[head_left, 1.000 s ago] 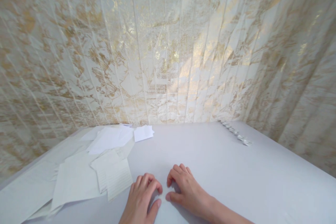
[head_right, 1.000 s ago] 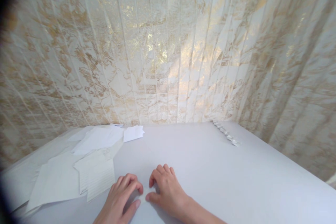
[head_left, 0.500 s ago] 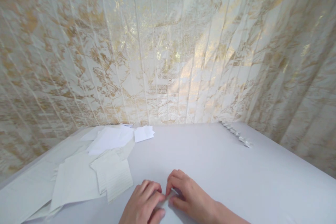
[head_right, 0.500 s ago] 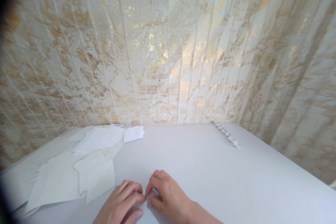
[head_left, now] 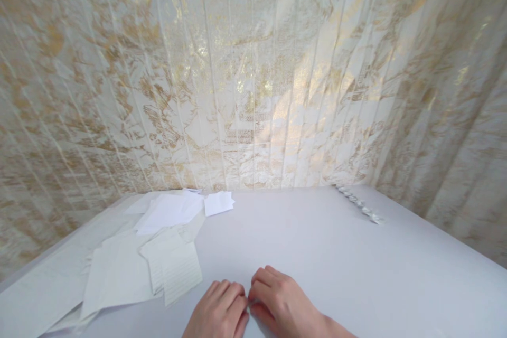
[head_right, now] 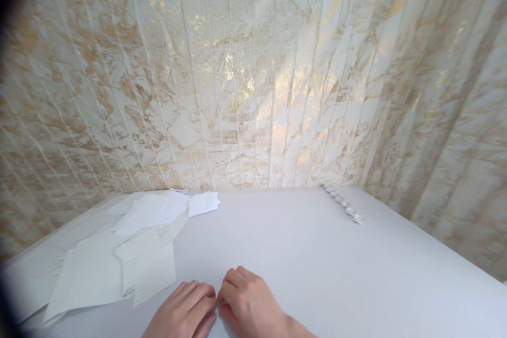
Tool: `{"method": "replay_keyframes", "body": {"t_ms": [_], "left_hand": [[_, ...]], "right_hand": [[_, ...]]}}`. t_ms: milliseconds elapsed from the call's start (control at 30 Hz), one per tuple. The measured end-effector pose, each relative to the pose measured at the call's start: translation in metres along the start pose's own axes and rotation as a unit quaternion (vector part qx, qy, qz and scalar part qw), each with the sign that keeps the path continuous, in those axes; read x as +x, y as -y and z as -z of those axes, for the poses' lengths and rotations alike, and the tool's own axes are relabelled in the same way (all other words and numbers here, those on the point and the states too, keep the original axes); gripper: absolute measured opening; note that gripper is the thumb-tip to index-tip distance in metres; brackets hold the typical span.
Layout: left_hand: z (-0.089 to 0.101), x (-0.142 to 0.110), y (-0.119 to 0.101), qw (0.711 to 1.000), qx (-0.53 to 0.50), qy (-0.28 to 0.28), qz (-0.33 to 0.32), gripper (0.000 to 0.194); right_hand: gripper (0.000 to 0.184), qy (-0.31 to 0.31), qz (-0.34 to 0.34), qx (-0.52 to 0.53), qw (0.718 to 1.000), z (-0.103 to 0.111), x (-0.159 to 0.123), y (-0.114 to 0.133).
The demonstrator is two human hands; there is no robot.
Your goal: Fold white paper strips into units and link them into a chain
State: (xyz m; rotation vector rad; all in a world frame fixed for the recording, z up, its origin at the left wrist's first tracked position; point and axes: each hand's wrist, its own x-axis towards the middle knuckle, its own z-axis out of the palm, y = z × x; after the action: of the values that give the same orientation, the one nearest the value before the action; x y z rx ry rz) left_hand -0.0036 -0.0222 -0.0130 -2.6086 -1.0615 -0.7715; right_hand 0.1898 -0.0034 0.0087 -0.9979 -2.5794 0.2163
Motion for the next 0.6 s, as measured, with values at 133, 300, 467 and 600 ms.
{"method": "replay_keyframes", "body": {"t_ms": [133, 300, 467, 600], "left_hand": [[0.0001, 0.0025, -0.0017, 0.999, 0.033, -0.022, -0.024, 0.039], [0.0025, 0.0049, -0.0022, 0.998, 0.046, -0.03, -0.039, 0.041], [0.0023, 0.0039, 0.0006, 0.998, 0.053, -0.028, -0.027, 0.036], [0.0021, 0.0028, -0.0006, 0.997, -0.049, -0.041, 0.047, 0.021]], "right_hand": [[0.009, -0.013, 0.017, -0.021, 1.0, -0.0013, 0.0008, 0.001], [0.01, -0.023, 0.016, -0.027, 0.999, -0.0016, 0.001, 0.0012], [0.011, -0.037, 0.036, -0.061, 0.997, -0.008, 0.0024, -0.0009], [0.014, -0.074, 0.053, -0.077, 0.993, -0.0062, 0.0016, -0.0019]]}}
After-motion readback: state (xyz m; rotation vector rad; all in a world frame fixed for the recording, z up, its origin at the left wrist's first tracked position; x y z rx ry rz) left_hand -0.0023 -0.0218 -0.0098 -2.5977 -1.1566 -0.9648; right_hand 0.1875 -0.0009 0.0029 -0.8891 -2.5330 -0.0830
